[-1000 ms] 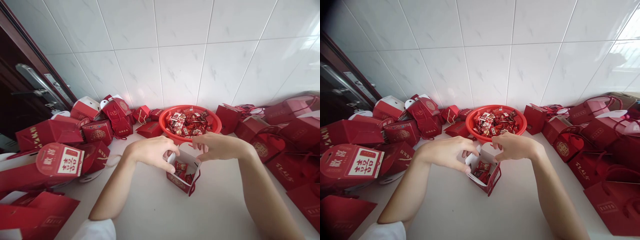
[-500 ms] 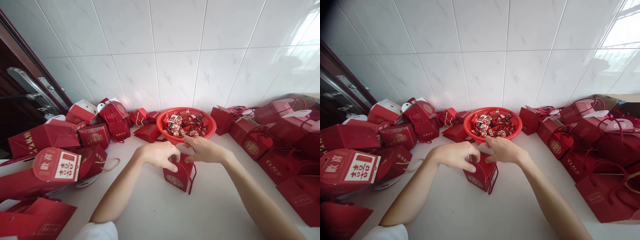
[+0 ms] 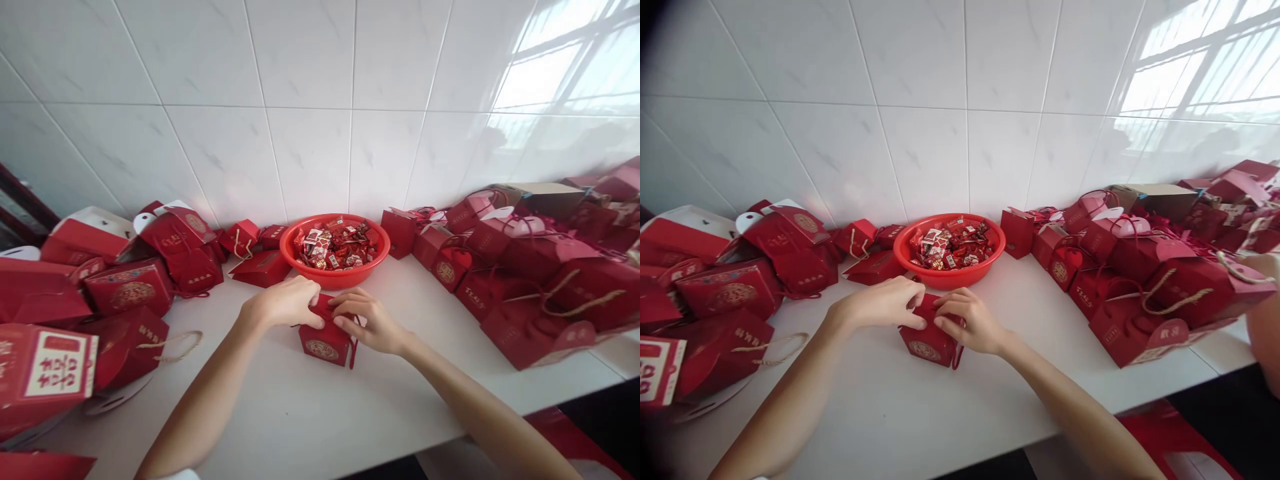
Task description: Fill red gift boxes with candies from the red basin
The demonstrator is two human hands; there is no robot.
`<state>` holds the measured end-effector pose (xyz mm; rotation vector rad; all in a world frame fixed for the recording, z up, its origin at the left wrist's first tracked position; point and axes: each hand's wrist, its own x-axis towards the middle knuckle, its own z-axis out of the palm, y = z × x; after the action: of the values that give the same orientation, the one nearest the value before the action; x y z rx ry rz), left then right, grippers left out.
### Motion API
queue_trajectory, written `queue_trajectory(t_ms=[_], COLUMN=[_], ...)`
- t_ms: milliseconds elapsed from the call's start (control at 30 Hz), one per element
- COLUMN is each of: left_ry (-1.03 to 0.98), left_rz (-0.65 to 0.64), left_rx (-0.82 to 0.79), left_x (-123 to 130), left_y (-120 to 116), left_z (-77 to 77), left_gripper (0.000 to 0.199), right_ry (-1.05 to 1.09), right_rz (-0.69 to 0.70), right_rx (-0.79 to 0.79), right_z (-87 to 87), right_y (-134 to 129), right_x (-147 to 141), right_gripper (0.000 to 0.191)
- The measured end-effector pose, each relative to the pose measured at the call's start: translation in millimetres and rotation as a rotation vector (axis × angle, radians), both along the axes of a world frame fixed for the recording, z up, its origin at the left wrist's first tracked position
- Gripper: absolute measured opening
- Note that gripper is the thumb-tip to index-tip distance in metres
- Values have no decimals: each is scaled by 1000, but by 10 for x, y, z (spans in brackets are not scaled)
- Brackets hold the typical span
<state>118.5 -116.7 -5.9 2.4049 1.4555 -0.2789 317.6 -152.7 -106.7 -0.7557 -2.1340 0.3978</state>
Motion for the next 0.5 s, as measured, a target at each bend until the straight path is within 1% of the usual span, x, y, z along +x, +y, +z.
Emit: queue_trajectory(t_ms=[67, 200, 267, 333, 433, 500], left_ry=[-20, -101, -143, -181, -252, -308], left_rz=[-1, -129, -162, -153, -106, -90], left_rx=[8, -35, -62, -65, -22, 20], left_x=[3, 9, 14, 27, 69, 111], left_y=[-6, 42, 72, 72, -1, -78], left_z=[-4, -57, -108, -170, -276, -354], left_gripper=[32, 33, 34, 36, 35, 35], right_ry=[6, 28, 37, 21, -42, -85], right_rz=[-9, -31, -31, -49, -106, -141], right_rx=[22, 20, 22, 16, -37, -91], right_z=[-56, -105, -116, -128, -148, -148], right_y=[-17, -34, -56, -99, -184, -227], right_x=[-28, -35, -11, 26, 92, 143], right_gripper=[11, 14, 16, 25, 44, 48])
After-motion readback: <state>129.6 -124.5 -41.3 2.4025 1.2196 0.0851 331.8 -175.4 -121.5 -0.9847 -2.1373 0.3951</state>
